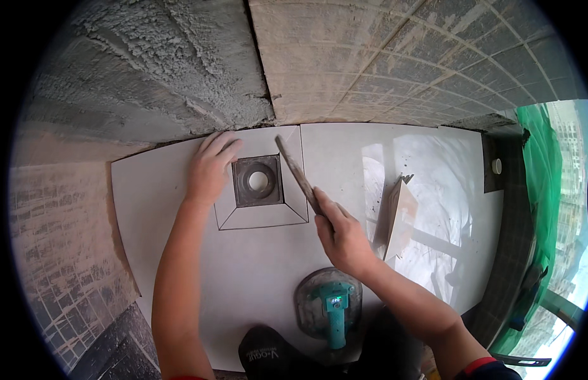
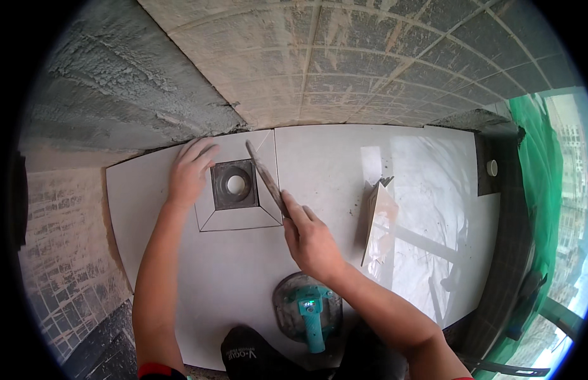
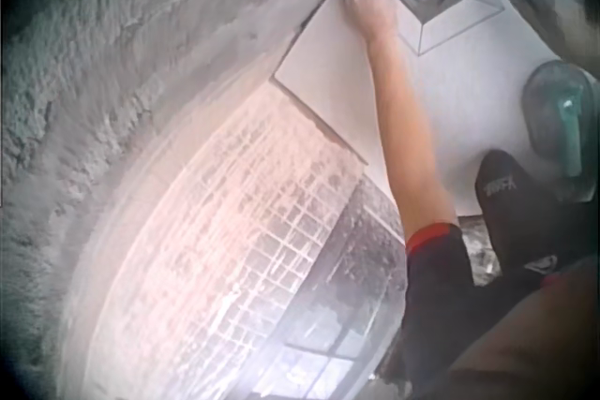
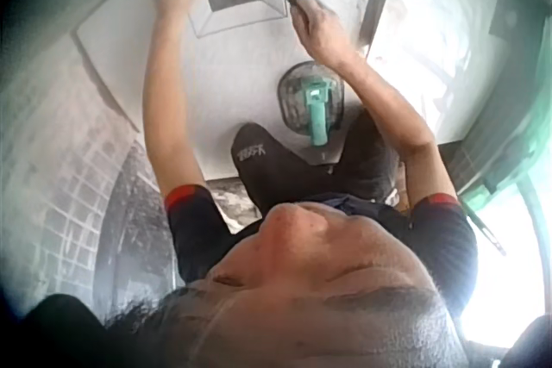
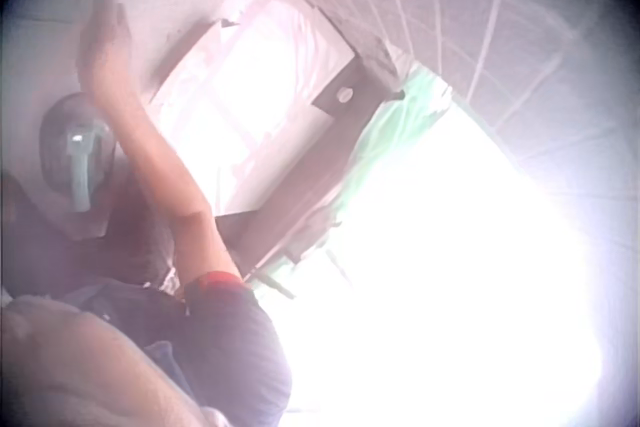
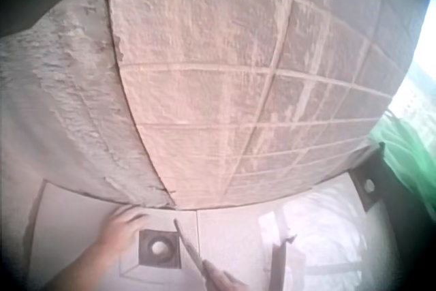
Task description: The person installs tile pieces around a floor drain by placing them into mortar, tapping them with a hammer, and applying mortar from a bucket onto the back of tiles with a trowel.
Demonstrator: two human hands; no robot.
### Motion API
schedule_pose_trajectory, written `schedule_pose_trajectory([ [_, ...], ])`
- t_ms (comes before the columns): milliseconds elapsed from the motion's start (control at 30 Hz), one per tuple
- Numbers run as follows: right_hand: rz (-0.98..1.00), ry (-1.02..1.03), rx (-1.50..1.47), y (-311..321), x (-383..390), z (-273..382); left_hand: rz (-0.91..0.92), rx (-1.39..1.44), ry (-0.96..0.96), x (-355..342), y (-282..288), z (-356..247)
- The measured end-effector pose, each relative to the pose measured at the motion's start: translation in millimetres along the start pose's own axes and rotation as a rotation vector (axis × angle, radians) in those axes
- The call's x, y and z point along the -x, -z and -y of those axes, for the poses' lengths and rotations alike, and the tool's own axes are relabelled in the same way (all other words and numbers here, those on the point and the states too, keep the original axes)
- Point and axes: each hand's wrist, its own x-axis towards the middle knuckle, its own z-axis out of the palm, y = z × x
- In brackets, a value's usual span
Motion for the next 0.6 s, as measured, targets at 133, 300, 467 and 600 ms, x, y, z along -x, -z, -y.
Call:
schedule_pose_trajectory([
  [133, 0.02, 0.039, -0.008, -9, -21, -6, -0.014, 0.005, -0.018, -1, 1, -2],
  [300, 0.013, 0.084, -0.017, -15, -29, -16, -0.016, 0.036, -0.007, -1, -1, 0],
  [467, 0.009, 0.099, 0.0, -21, -24, -23, -0.05, 0.111, 0.059, 2, -8, 3],
  [600, -0.002, 0.101, -0.004, -22, -18, -22, -0.069, 0.076, 0.04, 5, -11, 3],
])
